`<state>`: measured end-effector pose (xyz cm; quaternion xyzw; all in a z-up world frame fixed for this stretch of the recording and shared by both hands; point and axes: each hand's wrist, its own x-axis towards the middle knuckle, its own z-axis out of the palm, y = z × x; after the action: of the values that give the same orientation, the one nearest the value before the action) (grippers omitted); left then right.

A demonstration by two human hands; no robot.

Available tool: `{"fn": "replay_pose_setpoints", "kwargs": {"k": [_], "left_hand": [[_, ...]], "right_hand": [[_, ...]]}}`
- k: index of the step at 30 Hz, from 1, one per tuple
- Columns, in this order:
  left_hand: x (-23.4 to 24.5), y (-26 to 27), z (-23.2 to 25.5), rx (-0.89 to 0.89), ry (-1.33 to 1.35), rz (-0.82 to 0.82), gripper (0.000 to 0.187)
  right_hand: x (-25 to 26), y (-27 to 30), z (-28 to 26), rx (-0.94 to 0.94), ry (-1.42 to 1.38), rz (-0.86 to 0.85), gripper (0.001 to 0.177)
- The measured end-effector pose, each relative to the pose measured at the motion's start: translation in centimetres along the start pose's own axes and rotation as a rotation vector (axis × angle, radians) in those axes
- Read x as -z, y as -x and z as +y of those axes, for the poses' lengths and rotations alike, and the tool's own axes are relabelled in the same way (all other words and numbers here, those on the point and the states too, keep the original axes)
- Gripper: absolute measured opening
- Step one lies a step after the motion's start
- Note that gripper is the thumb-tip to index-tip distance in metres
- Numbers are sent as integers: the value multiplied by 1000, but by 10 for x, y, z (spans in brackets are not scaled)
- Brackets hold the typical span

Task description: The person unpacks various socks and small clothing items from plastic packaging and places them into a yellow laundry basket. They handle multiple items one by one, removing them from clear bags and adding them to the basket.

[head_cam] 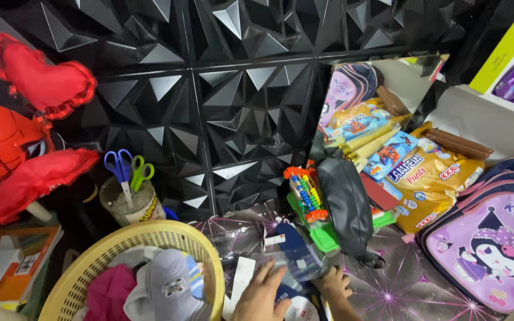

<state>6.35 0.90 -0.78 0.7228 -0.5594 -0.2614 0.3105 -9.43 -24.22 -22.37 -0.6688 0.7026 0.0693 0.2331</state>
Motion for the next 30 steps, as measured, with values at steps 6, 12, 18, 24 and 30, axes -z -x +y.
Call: {"fn": "replay_pose_setpoints", "kwargs": {"k": [6,12,18,24,30], "left_hand": [[-35,-12,-48,-17,13,-15,76],[-39,19,-60,-67,94,69,67],[-30,50,-38,-26,149,98,60],[-17,70,-14,16,177,122,57],[-4,72,18,-111,395,426,66]], "right_hand": [[-7,15,0,241,-507,211,73],[19,77,22,454,-416,359,41],[47,149,47,733,-474,314,41],[62,182,71,652,-1157,388,17],[93,245,95,525,-1819,185,10]]}}
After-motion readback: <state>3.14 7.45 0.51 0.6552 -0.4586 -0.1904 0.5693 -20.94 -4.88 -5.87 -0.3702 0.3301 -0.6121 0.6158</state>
